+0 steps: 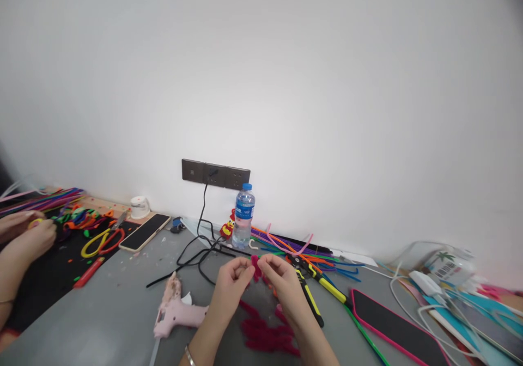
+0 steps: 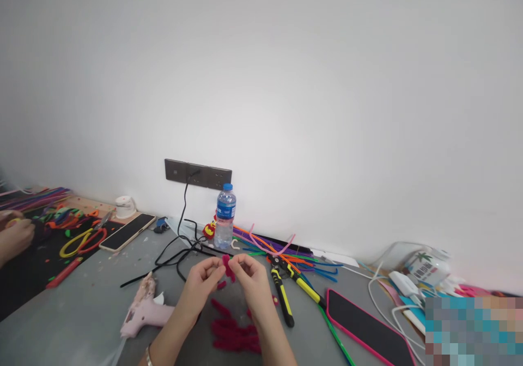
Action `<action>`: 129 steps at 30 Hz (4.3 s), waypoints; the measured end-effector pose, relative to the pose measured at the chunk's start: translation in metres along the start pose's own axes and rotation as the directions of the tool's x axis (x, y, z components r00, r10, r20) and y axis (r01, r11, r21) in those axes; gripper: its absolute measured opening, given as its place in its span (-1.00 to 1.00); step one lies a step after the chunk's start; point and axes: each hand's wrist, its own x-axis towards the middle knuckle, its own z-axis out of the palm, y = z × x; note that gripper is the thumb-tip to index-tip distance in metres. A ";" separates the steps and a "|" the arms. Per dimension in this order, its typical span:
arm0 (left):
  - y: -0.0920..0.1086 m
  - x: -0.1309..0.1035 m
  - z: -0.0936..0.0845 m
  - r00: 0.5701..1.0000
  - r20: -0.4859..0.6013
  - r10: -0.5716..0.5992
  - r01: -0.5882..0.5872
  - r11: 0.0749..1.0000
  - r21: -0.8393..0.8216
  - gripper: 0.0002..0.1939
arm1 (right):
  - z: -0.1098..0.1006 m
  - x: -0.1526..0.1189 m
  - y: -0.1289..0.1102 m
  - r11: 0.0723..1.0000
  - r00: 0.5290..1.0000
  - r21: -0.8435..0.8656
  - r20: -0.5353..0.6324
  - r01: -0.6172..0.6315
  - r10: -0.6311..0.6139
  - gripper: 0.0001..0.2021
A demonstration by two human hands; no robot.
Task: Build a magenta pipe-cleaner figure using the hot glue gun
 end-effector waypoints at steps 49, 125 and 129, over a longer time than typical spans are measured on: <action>0.128 -0.056 -0.126 0.688 -0.634 0.353 -0.330 0.930 0.160 -0.69 | 0.083 -0.051 0.037 0.668 0.822 -0.582 0.564 0.463 -0.078 -0.54; 0.010 0.044 -0.069 0.991 -0.103 -0.084 0.080 0.996 -0.038 -0.49 | 0.036 -0.009 0.038 0.997 0.995 -0.004 -0.057 -0.083 0.083 -0.41; 0.007 0.046 -0.071 0.990 -0.126 -0.058 0.053 0.998 -0.044 -0.48 | 0.035 -0.009 0.043 0.997 0.996 -0.014 -0.041 -0.081 0.081 -0.43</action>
